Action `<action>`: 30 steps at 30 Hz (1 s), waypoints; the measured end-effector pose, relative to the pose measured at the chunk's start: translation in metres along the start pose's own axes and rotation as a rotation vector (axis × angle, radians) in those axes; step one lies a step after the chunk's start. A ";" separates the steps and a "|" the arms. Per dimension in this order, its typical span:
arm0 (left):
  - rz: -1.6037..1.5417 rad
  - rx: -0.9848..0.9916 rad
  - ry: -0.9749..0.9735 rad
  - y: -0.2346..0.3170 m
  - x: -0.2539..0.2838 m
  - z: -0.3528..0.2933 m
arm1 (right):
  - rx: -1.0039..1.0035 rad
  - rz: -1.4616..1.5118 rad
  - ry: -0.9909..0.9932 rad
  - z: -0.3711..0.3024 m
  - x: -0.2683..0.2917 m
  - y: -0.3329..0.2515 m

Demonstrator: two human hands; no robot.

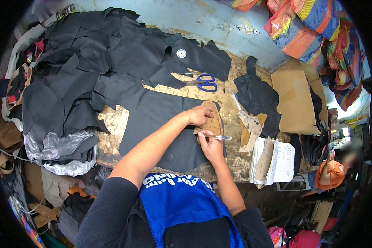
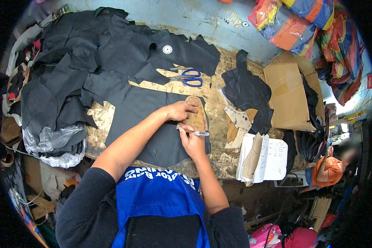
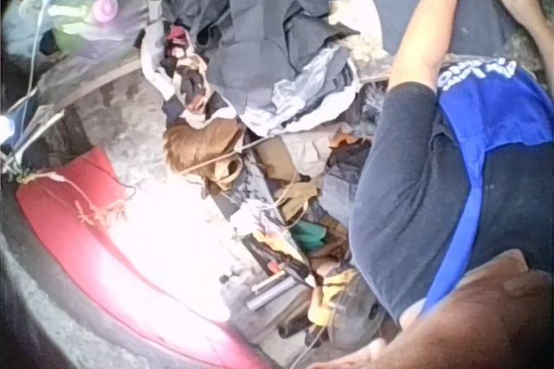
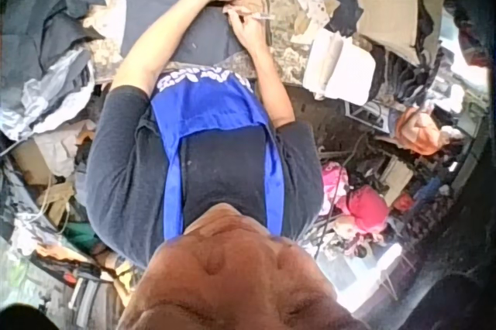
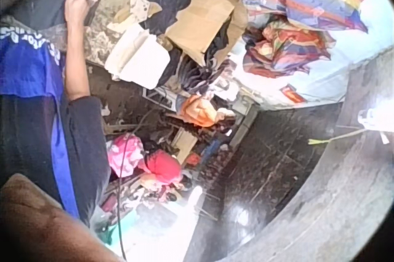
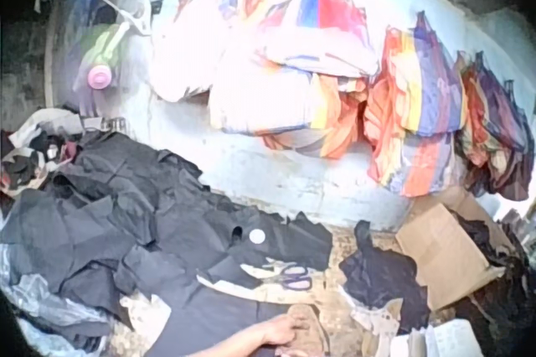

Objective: The person lays out black fabric on a worktable, places a cardboard pattern on top, and traces the outline with a marker. They then use scissors to cut along the marked lines, remove the pattern, and place the cut fabric piece into a cardboard box. The process is repeated with additional fabric pieces.

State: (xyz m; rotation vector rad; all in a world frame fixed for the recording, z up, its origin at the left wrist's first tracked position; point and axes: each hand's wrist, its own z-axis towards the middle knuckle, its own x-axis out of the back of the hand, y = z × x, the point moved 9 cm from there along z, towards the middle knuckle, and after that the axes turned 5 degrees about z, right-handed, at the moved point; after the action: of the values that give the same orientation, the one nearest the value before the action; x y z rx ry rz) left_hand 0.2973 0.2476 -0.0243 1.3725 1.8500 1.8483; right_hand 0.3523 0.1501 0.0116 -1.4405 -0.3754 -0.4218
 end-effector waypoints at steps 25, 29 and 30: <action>0.416 -0.081 0.037 0.024 -0.006 -0.007 | 0.101 -0.087 0.049 -0.031 0.066 -0.001; 0.449 -0.112 0.064 0.023 -0.006 -0.005 | 0.119 -0.111 0.054 -0.022 0.076 0.004; 0.439 -0.121 0.069 0.023 -0.006 -0.005 | 0.108 -0.166 0.025 -0.018 0.077 0.007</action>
State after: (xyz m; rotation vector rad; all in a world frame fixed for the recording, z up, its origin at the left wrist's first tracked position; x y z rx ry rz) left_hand 0.3079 0.2351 -0.0058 1.8004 1.5202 2.1904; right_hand 0.4223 0.1287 0.0419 -1.3026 -0.4924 -0.5454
